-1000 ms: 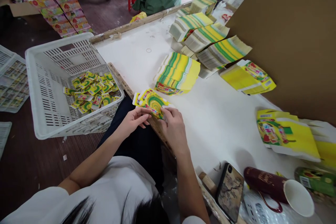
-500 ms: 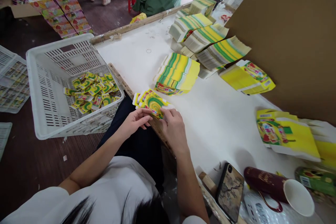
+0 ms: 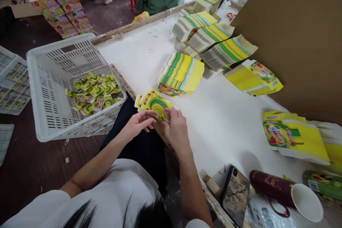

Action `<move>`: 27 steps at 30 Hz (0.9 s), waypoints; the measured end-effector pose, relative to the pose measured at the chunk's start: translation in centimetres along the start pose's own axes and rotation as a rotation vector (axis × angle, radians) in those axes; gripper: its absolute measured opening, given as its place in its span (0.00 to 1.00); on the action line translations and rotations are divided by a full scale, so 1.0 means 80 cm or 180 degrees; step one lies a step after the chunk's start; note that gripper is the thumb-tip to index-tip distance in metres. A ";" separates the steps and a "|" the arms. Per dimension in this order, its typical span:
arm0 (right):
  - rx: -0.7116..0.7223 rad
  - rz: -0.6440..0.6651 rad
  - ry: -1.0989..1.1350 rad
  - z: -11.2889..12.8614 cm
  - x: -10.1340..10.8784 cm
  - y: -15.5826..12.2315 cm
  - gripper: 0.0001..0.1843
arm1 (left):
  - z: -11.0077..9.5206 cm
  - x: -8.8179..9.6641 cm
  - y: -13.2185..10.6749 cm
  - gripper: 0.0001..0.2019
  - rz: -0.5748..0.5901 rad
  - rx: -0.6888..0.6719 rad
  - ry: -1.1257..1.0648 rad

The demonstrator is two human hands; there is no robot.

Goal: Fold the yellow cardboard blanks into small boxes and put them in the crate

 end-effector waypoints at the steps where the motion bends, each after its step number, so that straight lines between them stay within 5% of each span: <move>1: -0.0006 0.0010 0.0057 -0.001 -0.001 0.000 0.18 | 0.000 0.000 0.001 0.24 0.0000 -0.0001 -0.0003; 17: -0.0496 -0.0249 0.0764 -0.015 -0.002 0.000 0.08 | -0.002 -0.004 -0.003 0.23 0.0068 0.0005 0.0123; 27: -0.0639 -0.0918 0.0748 -0.006 0.052 -0.007 0.04 | -0.013 -0.012 -0.010 0.26 0.0145 -0.0261 0.0065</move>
Point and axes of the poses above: each hand's wrist, its own y-axis towards the middle knuckle, its own x-axis out of the back of the hand, z = x × y, the point moved 6 cm from there along y, towards the middle knuckle, and after that the axes turned 10 degrees about -y, right-handed, at the moved point
